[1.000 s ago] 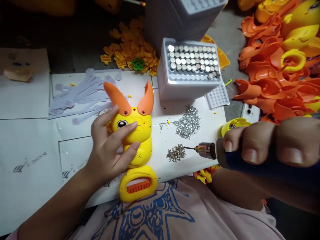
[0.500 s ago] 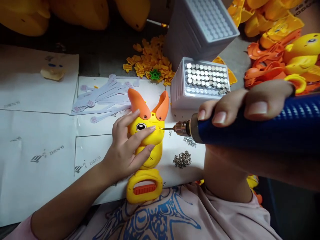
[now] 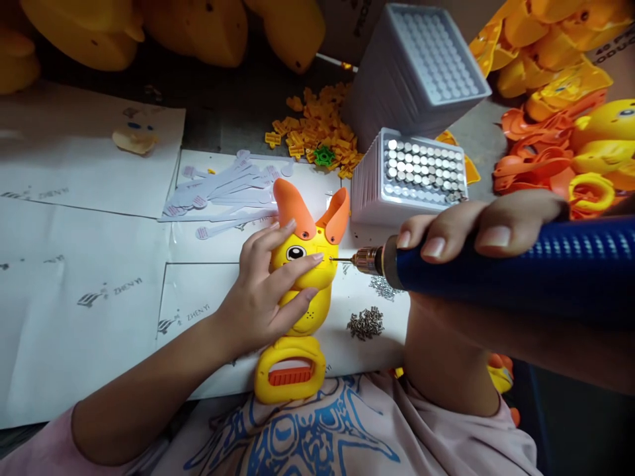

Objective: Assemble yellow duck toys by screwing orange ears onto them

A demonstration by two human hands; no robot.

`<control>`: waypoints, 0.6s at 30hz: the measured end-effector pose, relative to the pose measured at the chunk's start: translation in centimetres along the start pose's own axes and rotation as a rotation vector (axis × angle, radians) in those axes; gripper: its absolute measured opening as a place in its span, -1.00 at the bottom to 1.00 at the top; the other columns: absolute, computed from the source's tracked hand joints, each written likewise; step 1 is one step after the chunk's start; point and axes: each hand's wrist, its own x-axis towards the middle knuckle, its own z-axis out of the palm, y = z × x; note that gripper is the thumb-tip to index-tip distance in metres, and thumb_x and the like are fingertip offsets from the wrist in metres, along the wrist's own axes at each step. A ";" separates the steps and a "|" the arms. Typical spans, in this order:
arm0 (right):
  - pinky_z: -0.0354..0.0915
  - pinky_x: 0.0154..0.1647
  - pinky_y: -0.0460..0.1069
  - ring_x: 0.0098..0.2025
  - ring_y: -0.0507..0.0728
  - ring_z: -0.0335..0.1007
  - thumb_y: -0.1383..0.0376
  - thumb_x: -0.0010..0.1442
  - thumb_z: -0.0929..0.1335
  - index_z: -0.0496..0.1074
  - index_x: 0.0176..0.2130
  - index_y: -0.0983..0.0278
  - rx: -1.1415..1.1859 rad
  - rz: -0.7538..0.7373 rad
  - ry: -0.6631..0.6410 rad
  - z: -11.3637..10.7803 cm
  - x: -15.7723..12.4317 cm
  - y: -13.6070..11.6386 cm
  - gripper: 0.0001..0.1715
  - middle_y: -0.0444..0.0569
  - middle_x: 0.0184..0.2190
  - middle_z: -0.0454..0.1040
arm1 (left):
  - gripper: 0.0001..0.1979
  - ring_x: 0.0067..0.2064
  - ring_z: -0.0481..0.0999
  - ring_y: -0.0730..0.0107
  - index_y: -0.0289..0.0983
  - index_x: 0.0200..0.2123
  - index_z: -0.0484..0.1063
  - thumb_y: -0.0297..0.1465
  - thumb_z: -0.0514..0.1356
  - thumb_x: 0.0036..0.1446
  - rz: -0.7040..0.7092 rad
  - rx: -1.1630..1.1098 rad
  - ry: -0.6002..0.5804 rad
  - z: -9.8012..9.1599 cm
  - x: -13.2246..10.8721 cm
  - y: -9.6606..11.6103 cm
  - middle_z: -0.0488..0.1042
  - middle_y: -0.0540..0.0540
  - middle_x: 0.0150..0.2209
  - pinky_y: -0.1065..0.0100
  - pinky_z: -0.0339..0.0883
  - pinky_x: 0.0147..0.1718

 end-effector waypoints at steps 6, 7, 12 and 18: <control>0.56 -0.16 0.23 -0.37 0.12 0.46 -0.13 0.22 0.40 0.56 -0.30 0.26 -0.111 -0.046 0.079 0.3 0.0 -0.1 -0.49 -0.08 -0.38 0.37 | -0.60 0.33 0.17 -0.08 -0.18 0.14 0.34 -0.42 0.22 0.23 0.003 0.001 0.010 0.0 0.0 0.0 0.14 -0.29 0.25 -0.15 0.14 0.32; 0.57 -0.18 0.22 -0.38 0.12 0.46 -0.12 0.20 0.43 0.56 -0.31 0.24 -0.125 -0.042 0.092 0.3 0.0 -0.2 -0.53 -0.08 -0.38 0.37 | -0.60 0.33 0.17 -0.08 -0.19 0.14 0.33 -0.43 0.21 0.24 0.011 0.008 0.010 0.0 0.1 0.0 0.15 -0.29 0.25 -0.14 0.15 0.31; 0.56 -0.23 0.15 -0.43 0.10 0.42 0.08 0.16 0.50 0.59 -0.31 0.24 -0.192 -0.061 0.030 0.7 0.4 -0.9 -0.73 -0.12 -0.43 0.43 | -0.59 0.29 0.22 -0.08 -0.20 0.14 0.31 -0.45 0.21 0.24 0.076 0.074 0.015 0.1 0.2 0.0 0.19 -0.33 0.23 -0.16 0.22 0.25; 0.51 -0.29 0.16 -0.45 0.11 0.40 0.08 0.22 0.47 0.57 -0.39 0.18 -0.256 0.040 0.076 1.6 1.0 -1.2 -0.74 -0.10 -0.45 0.42 | -0.61 0.24 0.25 -0.07 -0.18 0.14 0.32 -0.43 0.20 0.24 0.073 0.078 0.023 0.2 0.3 0.0 0.20 -0.32 0.23 -0.19 0.25 0.20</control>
